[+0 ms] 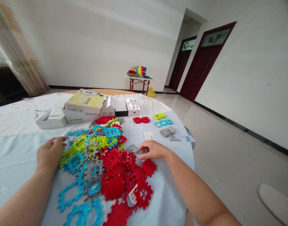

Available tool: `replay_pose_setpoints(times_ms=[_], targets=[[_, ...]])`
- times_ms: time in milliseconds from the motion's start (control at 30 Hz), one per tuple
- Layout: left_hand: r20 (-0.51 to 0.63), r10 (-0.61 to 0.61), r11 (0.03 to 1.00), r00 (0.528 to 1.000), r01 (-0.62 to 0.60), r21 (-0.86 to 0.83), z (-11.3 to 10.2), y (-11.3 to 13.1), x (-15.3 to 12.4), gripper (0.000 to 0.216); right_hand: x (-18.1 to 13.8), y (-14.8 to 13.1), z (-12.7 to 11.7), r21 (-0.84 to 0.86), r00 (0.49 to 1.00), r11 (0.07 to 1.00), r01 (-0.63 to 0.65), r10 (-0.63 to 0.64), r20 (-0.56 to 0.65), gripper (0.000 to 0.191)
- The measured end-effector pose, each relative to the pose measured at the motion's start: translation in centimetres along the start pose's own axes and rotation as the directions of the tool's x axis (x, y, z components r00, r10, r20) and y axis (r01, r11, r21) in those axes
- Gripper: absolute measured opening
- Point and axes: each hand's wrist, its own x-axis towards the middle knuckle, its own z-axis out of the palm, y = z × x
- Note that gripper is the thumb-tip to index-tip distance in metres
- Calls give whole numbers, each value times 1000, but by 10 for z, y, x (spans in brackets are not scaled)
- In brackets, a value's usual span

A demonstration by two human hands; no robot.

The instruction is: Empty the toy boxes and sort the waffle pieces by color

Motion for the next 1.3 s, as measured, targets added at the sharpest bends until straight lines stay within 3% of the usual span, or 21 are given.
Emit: replay_pose_setpoints(times_ms=[167, 400, 467, 567, 767, 867, 1000, 1133, 1300], targets=[[10, -11, 1000, 1000, 11, 9, -1, 5, -3, 44, 0, -1, 2, 32, 997, 999, 14, -16, 74, 25], [0, -30, 1000, 1000, 30, -7, -3, 10, -7, 44, 6, 8, 4, 365, 989, 928, -74, 114, -89, 26], [-3, -23, 1000, 1000, 23, -7, -4, 12, -8, 44, 10, 14, 0, 380, 957, 922, -76, 174, -232, 27], [4, -21, 1000, 1000, 21, 0, -4, 13, -9, 43, 16, 26, -7, 345, 868, 932, -109, 259, -424, 25], [0, -23, 1000, 1000, 23, 2, -2, 8, -5, 44, 20, 37, -11, 141, 754, 968, -207, 250, -607, 26], [-4, -8, 1000, 1000, 8, 12, -1, 5, -4, 45, 20, 27, -4, 52, 816, 987, -153, 156, -556, 25], [9, -9, 1000, 1000, 9, 12, 0, 0, -1, 45, 23, 11, 12, -128, 935, 989, -79, 29, -353, 21], [3, -12, 1000, 1000, 12, 6, -1, -1, -1, 44, 29, 4, 23, -271, 965, 956, -115, 43, -260, 21], [-1, -15, 1000, 1000, 15, -5, -2, 6, -5, 44, 33, 1, 27, -306, 978, 948, -80, 16, -208, 26]])
